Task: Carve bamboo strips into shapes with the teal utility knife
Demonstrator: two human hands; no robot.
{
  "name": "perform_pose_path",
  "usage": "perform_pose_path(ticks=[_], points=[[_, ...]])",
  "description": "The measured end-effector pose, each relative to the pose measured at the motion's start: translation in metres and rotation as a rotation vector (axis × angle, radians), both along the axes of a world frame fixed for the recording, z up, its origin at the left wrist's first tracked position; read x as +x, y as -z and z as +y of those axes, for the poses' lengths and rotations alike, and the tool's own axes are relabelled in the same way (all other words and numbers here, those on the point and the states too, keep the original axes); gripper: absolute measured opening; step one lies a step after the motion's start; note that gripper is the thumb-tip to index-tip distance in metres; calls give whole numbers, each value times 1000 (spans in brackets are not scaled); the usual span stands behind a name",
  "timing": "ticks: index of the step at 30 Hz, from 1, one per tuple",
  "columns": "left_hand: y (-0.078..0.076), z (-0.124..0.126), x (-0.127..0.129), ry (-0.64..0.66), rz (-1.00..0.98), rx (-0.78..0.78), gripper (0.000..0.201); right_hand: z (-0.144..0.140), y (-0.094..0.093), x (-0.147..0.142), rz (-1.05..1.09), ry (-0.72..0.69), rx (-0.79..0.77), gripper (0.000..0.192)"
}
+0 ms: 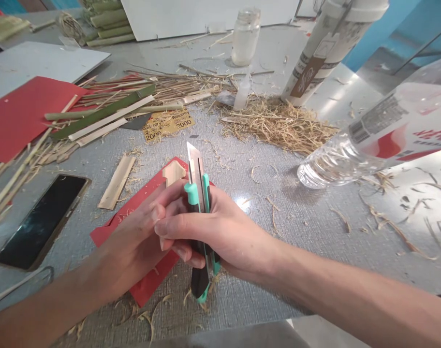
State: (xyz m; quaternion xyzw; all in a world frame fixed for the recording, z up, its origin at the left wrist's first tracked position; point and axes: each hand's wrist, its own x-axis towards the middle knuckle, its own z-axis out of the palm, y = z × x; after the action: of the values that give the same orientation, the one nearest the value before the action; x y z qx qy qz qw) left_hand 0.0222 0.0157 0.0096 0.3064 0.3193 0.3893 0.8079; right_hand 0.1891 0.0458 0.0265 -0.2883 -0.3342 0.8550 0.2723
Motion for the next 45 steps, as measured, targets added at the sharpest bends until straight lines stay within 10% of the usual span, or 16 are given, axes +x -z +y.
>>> perform_pose_path(ticks=[6,15,45], points=[[2,0,0,-296,56,9,39,-2,-5,5,-365,329,520,17],[0,1,3,-322,26,-37,57,-8,13,5,-579,395,1203,20],[4,-4,3,-333,74,38,47,-11,15,-2,-547,455,1266,17]])
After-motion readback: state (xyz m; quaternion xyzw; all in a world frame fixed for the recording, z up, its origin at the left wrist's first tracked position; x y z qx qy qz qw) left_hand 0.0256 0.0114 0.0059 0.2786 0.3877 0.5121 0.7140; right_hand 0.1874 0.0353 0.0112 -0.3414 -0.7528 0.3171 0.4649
